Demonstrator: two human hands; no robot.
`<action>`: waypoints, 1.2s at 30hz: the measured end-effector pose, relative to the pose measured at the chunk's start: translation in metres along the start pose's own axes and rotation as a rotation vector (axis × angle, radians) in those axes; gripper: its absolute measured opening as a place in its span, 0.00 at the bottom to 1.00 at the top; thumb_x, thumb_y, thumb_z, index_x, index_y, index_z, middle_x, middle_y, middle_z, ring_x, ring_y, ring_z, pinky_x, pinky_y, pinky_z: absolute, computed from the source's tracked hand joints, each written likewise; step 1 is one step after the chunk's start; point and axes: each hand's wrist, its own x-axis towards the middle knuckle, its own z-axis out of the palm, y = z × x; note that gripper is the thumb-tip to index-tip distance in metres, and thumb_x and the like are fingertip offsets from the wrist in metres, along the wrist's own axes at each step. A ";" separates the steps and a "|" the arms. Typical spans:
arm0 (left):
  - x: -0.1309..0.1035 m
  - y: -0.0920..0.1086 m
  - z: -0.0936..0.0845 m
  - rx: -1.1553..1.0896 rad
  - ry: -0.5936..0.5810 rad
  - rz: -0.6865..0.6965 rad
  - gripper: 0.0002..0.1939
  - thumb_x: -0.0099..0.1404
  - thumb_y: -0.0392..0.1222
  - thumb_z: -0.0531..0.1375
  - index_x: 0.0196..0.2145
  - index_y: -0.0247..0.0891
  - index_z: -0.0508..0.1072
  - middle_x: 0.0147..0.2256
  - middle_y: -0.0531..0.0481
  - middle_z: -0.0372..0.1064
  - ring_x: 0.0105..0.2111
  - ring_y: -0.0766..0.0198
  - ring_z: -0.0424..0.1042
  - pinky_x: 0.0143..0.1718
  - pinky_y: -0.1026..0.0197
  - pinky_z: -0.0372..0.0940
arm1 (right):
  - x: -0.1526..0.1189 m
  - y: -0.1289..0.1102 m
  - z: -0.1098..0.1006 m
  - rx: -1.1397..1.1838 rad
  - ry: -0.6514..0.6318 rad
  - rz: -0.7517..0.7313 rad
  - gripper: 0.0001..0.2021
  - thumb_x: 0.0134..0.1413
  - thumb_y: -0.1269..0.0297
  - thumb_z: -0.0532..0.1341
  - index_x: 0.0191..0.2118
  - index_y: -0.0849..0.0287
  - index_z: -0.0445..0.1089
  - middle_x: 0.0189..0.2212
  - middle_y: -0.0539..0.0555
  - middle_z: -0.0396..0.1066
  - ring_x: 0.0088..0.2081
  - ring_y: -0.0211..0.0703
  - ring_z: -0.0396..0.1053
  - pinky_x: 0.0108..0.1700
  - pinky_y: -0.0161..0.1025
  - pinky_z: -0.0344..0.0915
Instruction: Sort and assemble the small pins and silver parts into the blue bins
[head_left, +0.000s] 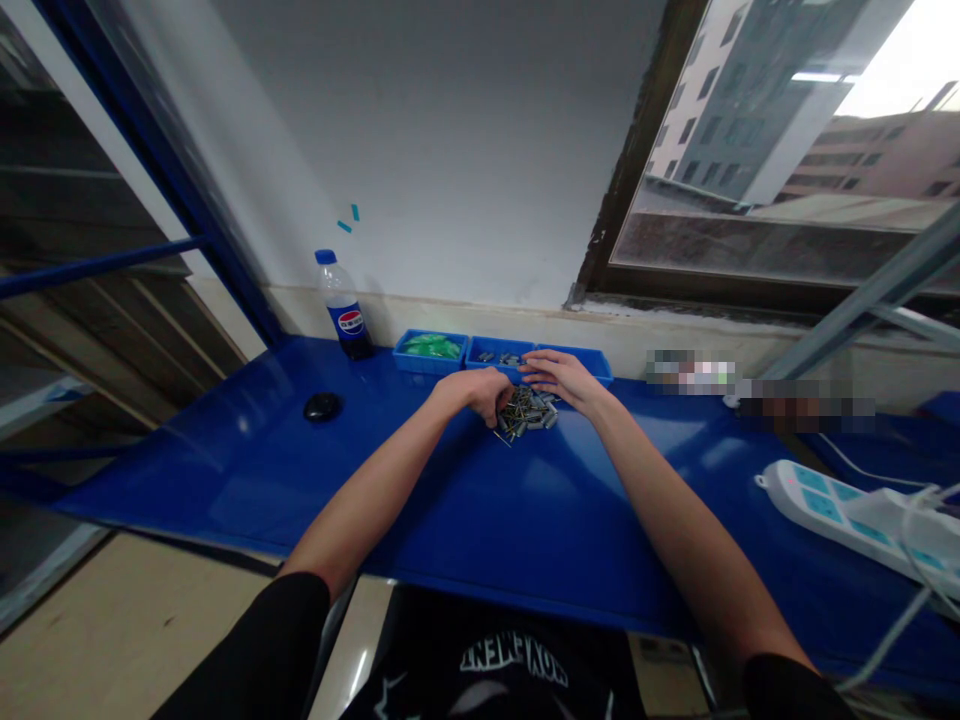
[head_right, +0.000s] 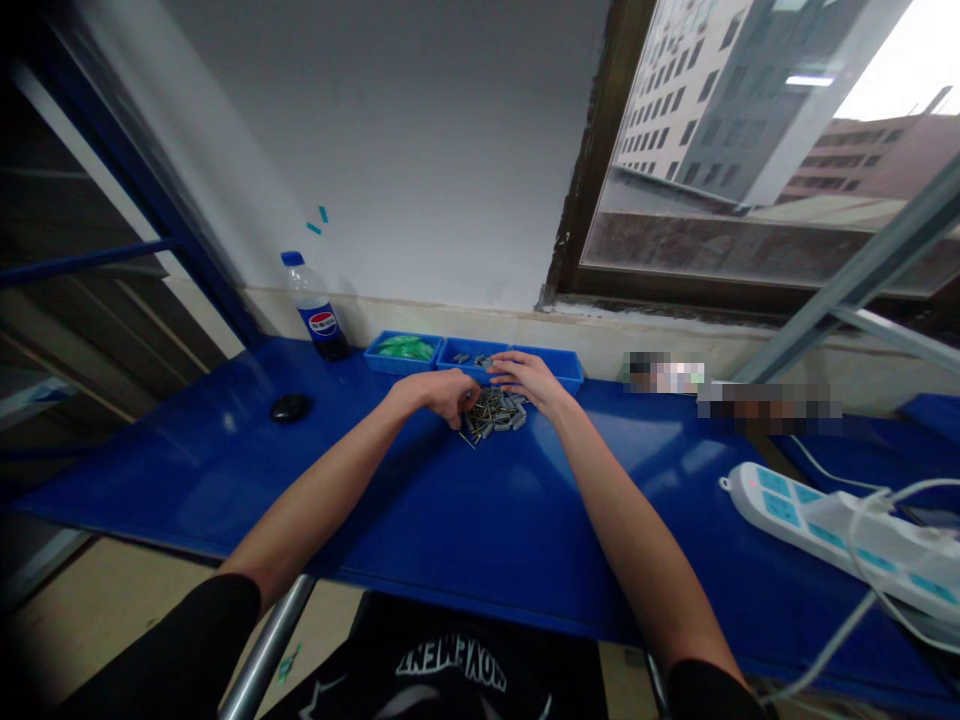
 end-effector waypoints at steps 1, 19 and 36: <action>0.000 0.000 0.000 0.000 0.010 -0.003 0.19 0.46 0.36 0.72 0.39 0.38 0.81 0.35 0.48 0.78 0.33 0.59 0.73 0.35 0.62 0.66 | 0.000 0.000 0.000 -0.001 -0.002 0.000 0.08 0.61 0.65 0.66 0.46 0.57 0.77 0.44 0.58 0.81 0.38 0.41 0.80 0.37 0.32 0.73; -0.004 -0.030 -0.011 -0.433 0.332 0.144 0.08 0.54 0.38 0.71 0.34 0.36 0.83 0.32 0.48 0.81 0.35 0.61 0.79 0.40 0.63 0.68 | 0.001 0.007 -0.009 -0.109 -0.172 0.108 0.05 0.59 0.65 0.69 0.40 0.59 0.77 0.36 0.59 0.82 0.33 0.40 0.80 0.33 0.31 0.74; 0.006 -0.029 -0.004 -0.627 0.511 0.206 0.16 0.51 0.40 0.71 0.37 0.32 0.75 0.36 0.46 0.78 0.36 0.63 0.77 0.41 0.61 0.70 | -0.006 0.001 0.000 0.070 -0.210 0.034 0.10 0.49 0.70 0.72 0.38 0.58 0.75 0.30 0.53 0.79 0.30 0.36 0.76 0.35 0.32 0.73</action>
